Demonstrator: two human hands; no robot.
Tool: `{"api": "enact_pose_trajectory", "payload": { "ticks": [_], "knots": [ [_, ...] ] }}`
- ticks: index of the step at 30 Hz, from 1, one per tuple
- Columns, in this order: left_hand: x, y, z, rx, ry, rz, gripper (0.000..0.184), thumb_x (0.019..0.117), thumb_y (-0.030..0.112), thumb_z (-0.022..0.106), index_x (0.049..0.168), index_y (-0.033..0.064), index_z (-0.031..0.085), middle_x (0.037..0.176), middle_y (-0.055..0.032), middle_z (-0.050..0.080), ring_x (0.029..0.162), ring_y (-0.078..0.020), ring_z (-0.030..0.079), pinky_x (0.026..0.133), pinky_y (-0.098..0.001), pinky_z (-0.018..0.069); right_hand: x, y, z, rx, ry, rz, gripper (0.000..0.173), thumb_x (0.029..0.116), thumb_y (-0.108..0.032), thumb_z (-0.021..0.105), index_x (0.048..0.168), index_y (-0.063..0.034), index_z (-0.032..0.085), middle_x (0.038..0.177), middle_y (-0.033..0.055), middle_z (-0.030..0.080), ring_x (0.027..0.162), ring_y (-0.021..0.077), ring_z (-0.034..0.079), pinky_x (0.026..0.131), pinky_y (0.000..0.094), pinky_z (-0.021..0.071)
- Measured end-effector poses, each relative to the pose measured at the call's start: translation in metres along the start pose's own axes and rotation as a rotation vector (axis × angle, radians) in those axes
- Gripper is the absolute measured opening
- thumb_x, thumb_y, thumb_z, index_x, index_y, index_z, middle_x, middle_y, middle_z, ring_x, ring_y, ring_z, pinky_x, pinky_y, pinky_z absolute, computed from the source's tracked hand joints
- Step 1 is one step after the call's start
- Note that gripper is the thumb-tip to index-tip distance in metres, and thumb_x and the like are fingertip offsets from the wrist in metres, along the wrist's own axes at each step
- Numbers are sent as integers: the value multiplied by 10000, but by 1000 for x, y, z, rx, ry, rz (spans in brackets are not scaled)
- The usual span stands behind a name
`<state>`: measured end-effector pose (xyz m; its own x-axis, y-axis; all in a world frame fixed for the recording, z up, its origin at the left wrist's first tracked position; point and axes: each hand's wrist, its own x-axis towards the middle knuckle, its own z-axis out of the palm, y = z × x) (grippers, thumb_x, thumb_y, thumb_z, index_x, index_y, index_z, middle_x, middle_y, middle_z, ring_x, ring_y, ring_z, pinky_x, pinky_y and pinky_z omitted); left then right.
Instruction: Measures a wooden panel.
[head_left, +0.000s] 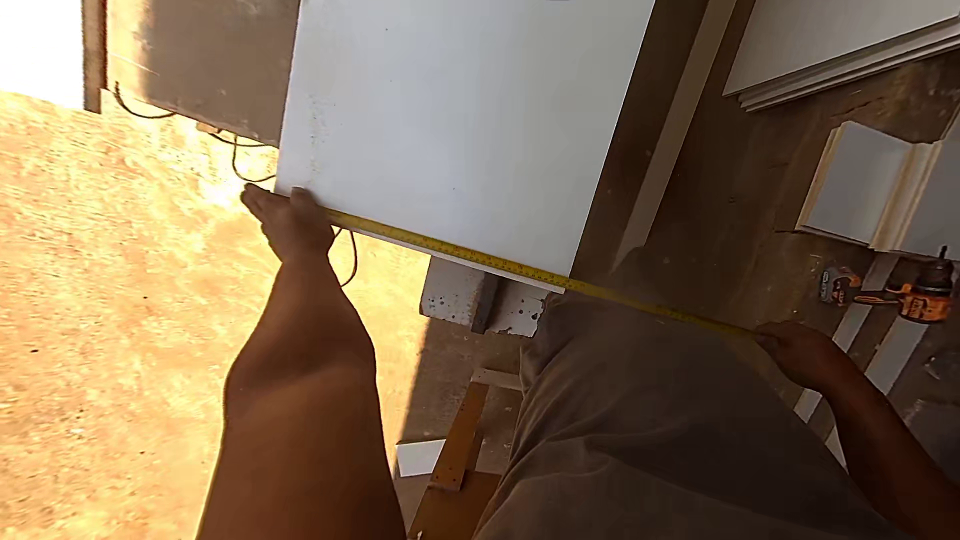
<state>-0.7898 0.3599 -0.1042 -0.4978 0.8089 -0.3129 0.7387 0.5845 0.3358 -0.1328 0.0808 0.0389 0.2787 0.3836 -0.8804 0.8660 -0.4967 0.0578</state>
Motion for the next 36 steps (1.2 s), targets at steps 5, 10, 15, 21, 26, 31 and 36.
{"api": "enact_pose_trajectory", "payload": {
  "ticks": [5, 10, 15, 21, 26, 31, 36],
  "knots": [
    [-7, 10, 3, -2, 47, -6, 727, 1071, 398, 346, 1596, -74, 171, 1667, -284, 189, 1568, -347, 200, 1266, -466, 194, -5, 9, 6, 35, 125, -23, 312, 1091, -194, 488, 1266, -47, 700, 1228, 252, 655, 1212, 426, 594, 1053, 605, 434],
    [-5, 2, 6, -31, 63, 53, 748, 1050, 452, 414, 1576, -56, 259, 1625, -278, 301, 1536, -328, 290, 1258, -426, 221, -9, 22, 22, 99, 254, -42, 291, 1080, -169, 511, 1221, -35, 727, 1203, 251, 663, 1195, 429, 597, 1042, 601, 440],
    [-6, 4, 2, -28, 54, 53, 735, 1047, 442, 431, 1564, -58, 279, 1602, -281, 338, 1513, -327, 334, 1247, -435, 247, -8, 26, 35, 113, 373, -95, 286, 1073, -173, 518, 1182, -38, 746, 1176, 245, 678, 1162, 438, 611, 1011, 615, 452],
    [-3, 0, 5, -3, 52, 59, 756, 1057, 458, 412, 1576, -66, 244, 1616, -286, 311, 1532, -326, 298, 1259, -415, 219, -7, 28, 37, 120, 438, -127, 282, 1066, -164, 523, 1161, -31, 753, 1154, 258, 676, 1137, 453, 613, 997, 618, 457],
    [-1, 2, 6, -13, 44, 49, 758, 1061, 457, 414, 1580, -65, 233, 1623, -282, 302, 1536, -319, 293, 1260, -411, 217, -2, 29, 35, 117, 445, -144, 276, 1060, -154, 526, 1143, -34, 760, 1138, 259, 680, 1128, 458, 615, 991, 621, 455],
    [0, 14, -5, -136, 182, 72, 847, 1034, 467, 475, 1610, -55, 138, 1670, -286, 176, 1569, -354, 185, 1275, -451, 158, 5, 16, 17, 174, 185, -70, 296, 1080, -188, 520, 1226, -39, 730, 1224, 224, 671, 1207, 405, 597, 1061, 571, 436],
    [-29, 146, 5, -605, 329, 119, 695, 1112, 334, 300, 1603, -84, 42, 1687, -284, 70, 1592, -258, 114, 1279, -301, 102, 24, -7, -22, 305, 38, 105, 334, 1102, -249, 469, 1289, -80, 689, 1206, 195, 686, 1107, 344, 650, 989, 570, 475]
  ]
}}
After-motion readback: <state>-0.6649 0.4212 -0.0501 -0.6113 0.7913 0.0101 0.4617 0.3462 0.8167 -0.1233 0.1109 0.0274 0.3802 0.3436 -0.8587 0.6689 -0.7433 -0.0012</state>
